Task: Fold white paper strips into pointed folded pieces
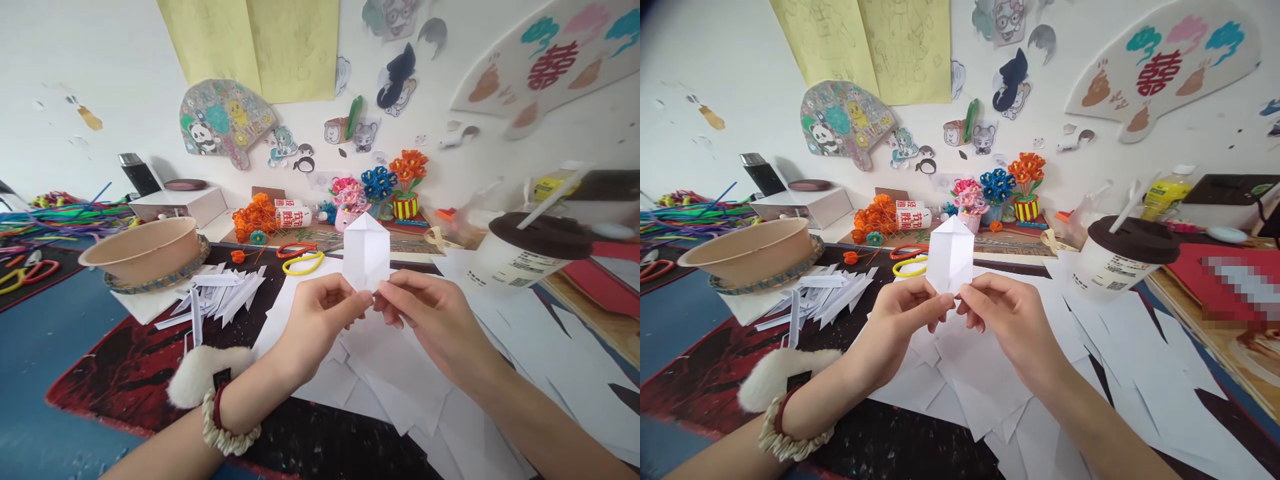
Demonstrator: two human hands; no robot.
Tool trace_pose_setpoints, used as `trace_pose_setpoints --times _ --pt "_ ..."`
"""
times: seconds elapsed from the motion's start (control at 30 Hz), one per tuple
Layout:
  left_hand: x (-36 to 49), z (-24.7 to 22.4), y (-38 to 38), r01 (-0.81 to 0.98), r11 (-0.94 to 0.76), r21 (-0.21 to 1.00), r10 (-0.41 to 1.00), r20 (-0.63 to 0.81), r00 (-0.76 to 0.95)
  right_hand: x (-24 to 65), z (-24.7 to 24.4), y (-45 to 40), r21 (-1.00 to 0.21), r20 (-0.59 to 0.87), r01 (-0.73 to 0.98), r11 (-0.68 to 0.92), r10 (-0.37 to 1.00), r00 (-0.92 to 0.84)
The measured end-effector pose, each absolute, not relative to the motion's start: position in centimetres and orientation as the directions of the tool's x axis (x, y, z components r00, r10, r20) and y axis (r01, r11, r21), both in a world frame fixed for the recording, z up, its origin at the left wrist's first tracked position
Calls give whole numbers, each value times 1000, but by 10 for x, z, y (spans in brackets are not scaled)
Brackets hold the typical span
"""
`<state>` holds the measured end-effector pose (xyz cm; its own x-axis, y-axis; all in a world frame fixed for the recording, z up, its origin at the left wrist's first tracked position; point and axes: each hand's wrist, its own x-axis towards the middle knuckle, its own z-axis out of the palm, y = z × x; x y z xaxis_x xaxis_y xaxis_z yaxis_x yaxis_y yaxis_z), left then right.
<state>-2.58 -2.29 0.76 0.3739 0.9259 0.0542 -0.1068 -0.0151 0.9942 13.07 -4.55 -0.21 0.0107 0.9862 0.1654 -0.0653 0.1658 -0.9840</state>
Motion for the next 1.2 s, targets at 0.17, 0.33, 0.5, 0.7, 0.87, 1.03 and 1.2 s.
trace_pose_setpoints --times 0.17,0.33,0.5,0.7,0.87,1.03,1.2 --pt "-26 9 -23 -140 -13 990 923 66 379 129 -1 -46 -967 254 -20 254 967 4" --pt "-26 9 -24 -123 0 992 920 48 390 131 -1 -48 -953 298 46 298 954 -3" --pt "-25 9 -21 48 -84 995 912 57 407 134 -1 -47 -938 325 162 308 941 93" --pt "-28 4 -14 120 -217 969 941 175 291 132 1 -46 -953 249 204 225 963 100" --pt "-33 2 -3 221 -202 954 921 109 374 135 0 -40 -983 121 150 105 987 106" --pt "-38 1 6 294 -151 944 829 -41 558 148 -3 -31 -993 91 92 71 967 240" --pt "-42 -5 13 356 -242 903 813 -12 583 158 -13 -26 -972 65 233 25 984 168"
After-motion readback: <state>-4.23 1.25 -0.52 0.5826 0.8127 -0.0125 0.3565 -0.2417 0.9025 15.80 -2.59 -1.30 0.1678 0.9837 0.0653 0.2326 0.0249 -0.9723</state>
